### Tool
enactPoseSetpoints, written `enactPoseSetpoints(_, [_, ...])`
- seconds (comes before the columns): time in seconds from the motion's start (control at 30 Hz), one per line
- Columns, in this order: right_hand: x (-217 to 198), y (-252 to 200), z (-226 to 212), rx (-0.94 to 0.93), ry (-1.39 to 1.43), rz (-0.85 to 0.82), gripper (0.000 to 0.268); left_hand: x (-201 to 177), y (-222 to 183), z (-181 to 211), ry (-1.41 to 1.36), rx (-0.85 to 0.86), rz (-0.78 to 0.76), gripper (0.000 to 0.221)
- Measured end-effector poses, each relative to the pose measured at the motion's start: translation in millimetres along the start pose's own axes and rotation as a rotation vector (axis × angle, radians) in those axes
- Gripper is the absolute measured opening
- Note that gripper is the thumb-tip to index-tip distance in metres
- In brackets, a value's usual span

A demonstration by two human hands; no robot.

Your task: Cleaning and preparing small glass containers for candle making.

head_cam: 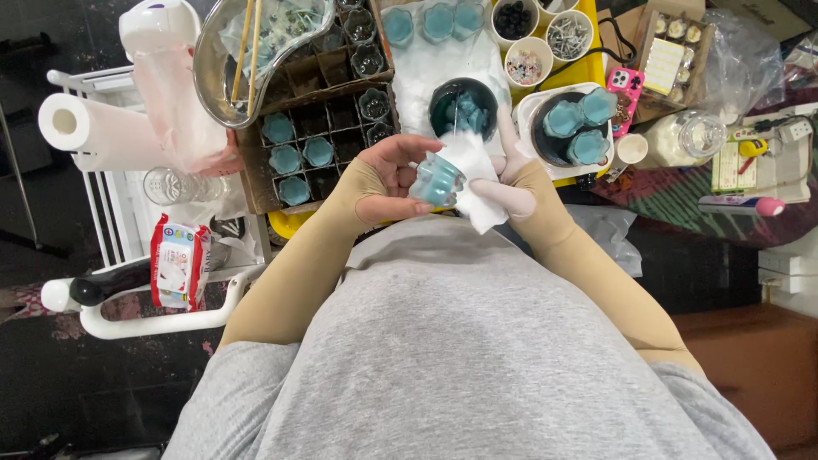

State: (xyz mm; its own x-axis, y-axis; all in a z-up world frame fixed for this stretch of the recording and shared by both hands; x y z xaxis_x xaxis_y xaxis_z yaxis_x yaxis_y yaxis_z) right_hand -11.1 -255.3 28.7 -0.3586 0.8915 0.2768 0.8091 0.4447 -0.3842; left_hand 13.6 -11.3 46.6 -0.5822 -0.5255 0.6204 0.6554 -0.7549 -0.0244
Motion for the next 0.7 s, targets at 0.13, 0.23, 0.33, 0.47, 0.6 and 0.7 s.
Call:
enactPoseSetpoints(0.13, [2.6, 0.1, -0.9, -0.082, 0.155, -0.069, 0.104, -2.0, 0.4, -5.2, 0.036, -0.038, -0.013, 0.064])
enactPoseSetpoints(0.23, [9.4, -0.2, -9.8, -0.221, 0.376, -0.156, 0.09, -0.4, 1.5, -5.7, 0.167, 0.017, -0.012, 0.057])
enactPoseSetpoints(0.33, [9.1, -2.8, -10.3, -0.296, 0.284, -0.134, 0.084, 0.9, 4.4, -7.4, 0.307, 0.044, 0.005, 0.055])
enactPoseSetpoints(0.47, [16.7, -10.3, -12.9, -0.337, 0.19, -0.074, 0.087, 9.8, 5.7, -2.3, 0.556, 0.065, 0.08, 0.058])
enactPoseSetpoints(0.6, [17.5, -15.4, -3.8, -0.477, 0.0, 0.058, 0.09, 17.5, 8.0, -0.7, 0.76, 0.118, 0.149, 0.056])
enactPoseSetpoints(0.7, [21.0, -16.0, 6.4, -0.558, -0.198, 0.041, 0.086, 23.1, 10.8, -7.8, 0.776, 0.101, 0.254, 0.053])
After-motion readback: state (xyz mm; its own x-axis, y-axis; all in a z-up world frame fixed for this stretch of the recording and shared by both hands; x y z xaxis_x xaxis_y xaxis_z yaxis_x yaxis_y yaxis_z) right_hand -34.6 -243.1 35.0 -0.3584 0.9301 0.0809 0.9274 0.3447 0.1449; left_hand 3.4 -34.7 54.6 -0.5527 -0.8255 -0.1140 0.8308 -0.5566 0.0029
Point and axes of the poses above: each hand's wrist, its own y-axis towards the middle knuckle, its own x-axis out of the palm, z = x × y, the point moved 2 cm from there along y, towards the middle knuckle, and after that the axes turned 12 degrees about -z, right-handed, at the moved point
